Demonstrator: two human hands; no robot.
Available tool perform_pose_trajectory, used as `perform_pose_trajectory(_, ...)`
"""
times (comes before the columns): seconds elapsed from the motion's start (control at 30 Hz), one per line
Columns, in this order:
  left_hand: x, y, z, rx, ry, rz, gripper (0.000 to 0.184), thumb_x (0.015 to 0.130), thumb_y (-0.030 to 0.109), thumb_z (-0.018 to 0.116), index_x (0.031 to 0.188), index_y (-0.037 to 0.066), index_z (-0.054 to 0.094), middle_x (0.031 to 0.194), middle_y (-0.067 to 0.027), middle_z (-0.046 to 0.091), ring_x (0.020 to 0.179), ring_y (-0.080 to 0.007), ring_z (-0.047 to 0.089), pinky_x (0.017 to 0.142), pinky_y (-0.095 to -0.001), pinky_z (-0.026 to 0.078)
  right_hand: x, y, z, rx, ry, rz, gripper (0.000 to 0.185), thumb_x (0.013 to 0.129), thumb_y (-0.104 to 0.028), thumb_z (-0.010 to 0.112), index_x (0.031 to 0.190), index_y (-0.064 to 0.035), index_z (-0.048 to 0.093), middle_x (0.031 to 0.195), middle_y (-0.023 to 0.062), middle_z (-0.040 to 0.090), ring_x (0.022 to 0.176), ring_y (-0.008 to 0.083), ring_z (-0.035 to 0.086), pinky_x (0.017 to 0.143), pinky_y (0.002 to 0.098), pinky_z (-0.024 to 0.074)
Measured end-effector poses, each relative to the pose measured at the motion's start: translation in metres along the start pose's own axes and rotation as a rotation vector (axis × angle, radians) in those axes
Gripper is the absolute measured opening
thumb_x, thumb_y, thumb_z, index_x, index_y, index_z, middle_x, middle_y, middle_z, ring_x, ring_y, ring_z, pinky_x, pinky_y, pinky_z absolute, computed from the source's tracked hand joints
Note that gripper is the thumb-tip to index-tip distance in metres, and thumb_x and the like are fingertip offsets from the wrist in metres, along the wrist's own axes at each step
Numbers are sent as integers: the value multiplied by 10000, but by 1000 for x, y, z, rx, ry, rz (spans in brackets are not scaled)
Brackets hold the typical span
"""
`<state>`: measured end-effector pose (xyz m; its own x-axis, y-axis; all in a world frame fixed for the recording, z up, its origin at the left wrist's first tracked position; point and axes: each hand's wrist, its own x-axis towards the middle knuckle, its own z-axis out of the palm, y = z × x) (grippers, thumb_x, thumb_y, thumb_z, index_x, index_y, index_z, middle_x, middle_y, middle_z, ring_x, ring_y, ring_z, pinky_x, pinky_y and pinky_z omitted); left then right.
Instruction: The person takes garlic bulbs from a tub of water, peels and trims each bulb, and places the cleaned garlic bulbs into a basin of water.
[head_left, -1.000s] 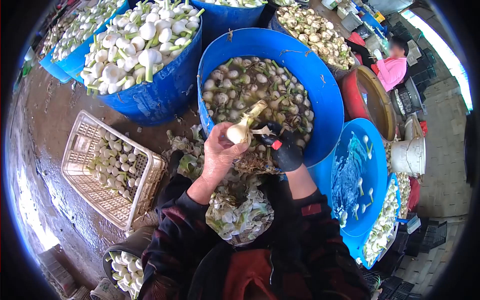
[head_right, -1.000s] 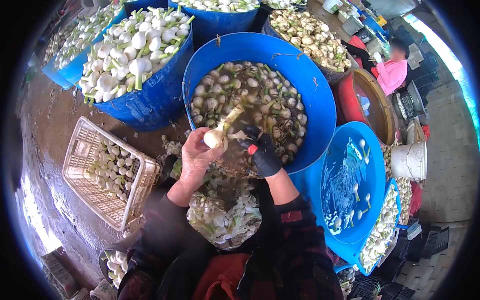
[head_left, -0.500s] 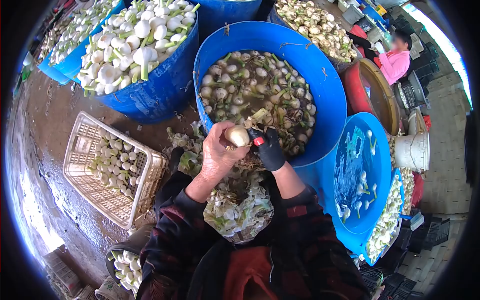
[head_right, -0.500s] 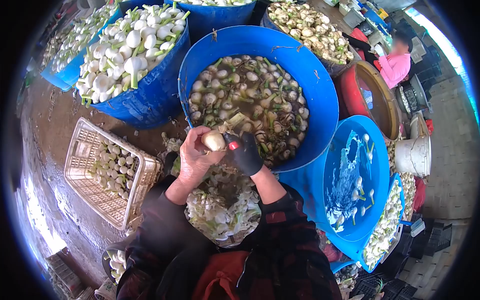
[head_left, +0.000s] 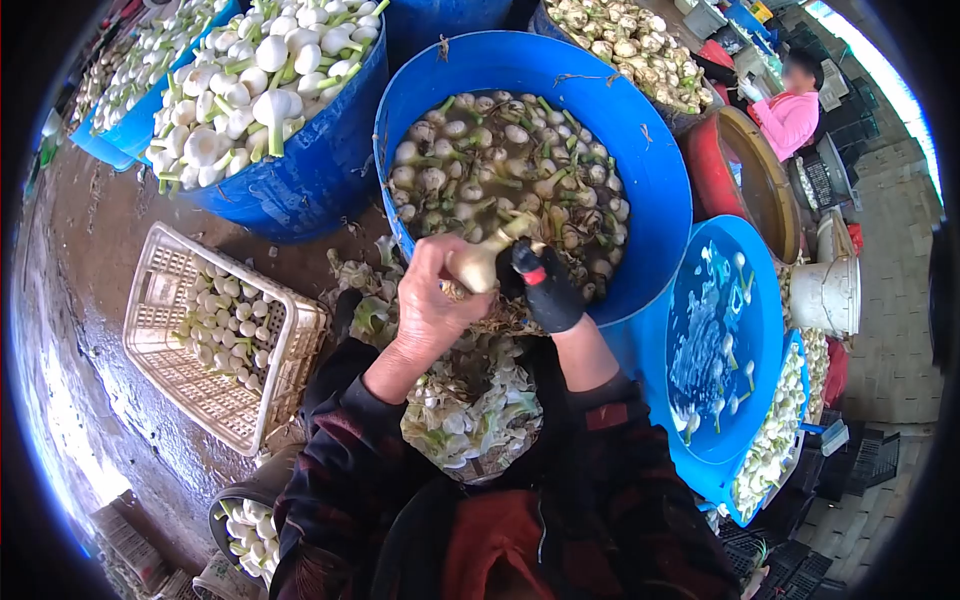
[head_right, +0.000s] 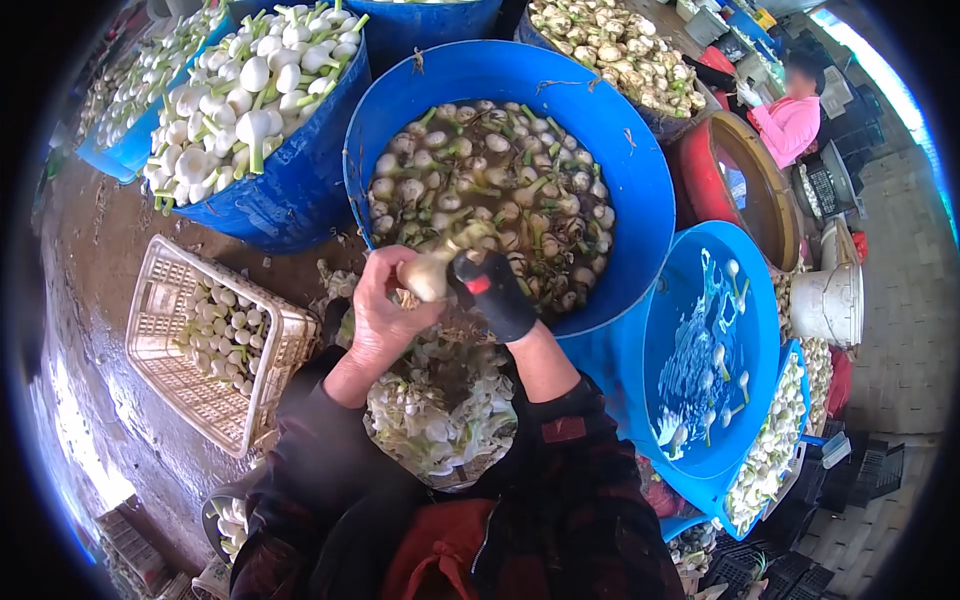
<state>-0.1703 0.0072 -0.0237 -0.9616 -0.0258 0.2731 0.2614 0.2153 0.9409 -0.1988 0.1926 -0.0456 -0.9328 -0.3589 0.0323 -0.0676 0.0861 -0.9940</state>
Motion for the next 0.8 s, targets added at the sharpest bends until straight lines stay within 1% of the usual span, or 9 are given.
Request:
perform_pose_trajectory(0.03,0,1,3,92,3,82,523,568,43,769,1020,56,506,950,-50,553,789,-135,557,750,-268,481,-3,7,13,-272,135,-130,295,786,-74,563,1079,-79,599,863,85,575,785,196,530,665,348,422)
perform_pose_trajectory(0.07,-1,1,5,185,6,164,521,564,46,767,1015,59,507,953,-51,540,793,-140,552,752,-270,479,-2,10,17,-329,172,-87,243,790,-77,559,1030,-74,599,865,105,562,795,237,518,670,373,414)
perform_pose_trajectory(0.13,-3,0,4,93,-14,41,524,560,44,766,1014,58,507,945,-45,550,804,-133,554,760,-274,479,0,11,27,-440,237,5,142,798,-81,552,931,-64,597,868,146,534,815,319,493,678,424,399)
perform_pose_trajectory(0.3,-5,-2,-2,-202,-51,-188,545,546,32,772,1023,50,510,931,-32,577,835,-116,560,788,-271,474,-1,14,26,-543,204,0,89,802,-94,586,868,-34,583,826,149,515,765,340,485,655,426,394)
perform_pose_trajectory(0.47,-2,1,-7,-577,-29,-348,601,503,-11,788,1040,32,521,931,-31,590,850,-112,577,814,-266,476,-5,30,20,-372,142,-176,139,797,-93,615,921,-35,590,789,149,540,740,333,520,630,413,407)
perform_pose_trajectory(0.6,4,-5,-22,-1010,-135,-620,461,690,255,691,1050,17,528,900,-93,605,730,-174,602,552,-283,506,-5,-13,21,-393,-1,-158,209,815,-79,603,1022,-43,598,869,155,585,834,326,563,675,401,444)
perform_pose_trajectory(0.63,4,-15,-25,-1144,-137,-711,474,746,375,601,1059,26,533,837,-107,608,641,-208,580,424,-291,439,-5,-11,19,-459,-3,-233,217,817,-86,609,1030,-46,598,897,153,591,854,322,569,692,397,450)
perform_pose_trajectory(0.7,4,-20,-26,-1214,-138,-750,486,745,394,609,1067,38,531,822,-101,605,611,-217,562,411,-285,415,-2,-8,17,-590,-8,-381,231,820,-100,620,1045,-51,600,952,149,603,895,313,580,726,389,462)
perform_pose_trajectory(0.8,5,-25,-24,-1157,-130,-736,508,835,496,522,1073,47,527,804,-92,605,581,-215,556,429,-287,413,-6,-10,20,-193,-1,-220,261,798,-129,656,1036,-39,599,990,135,613,894,299,592,756,384,468)
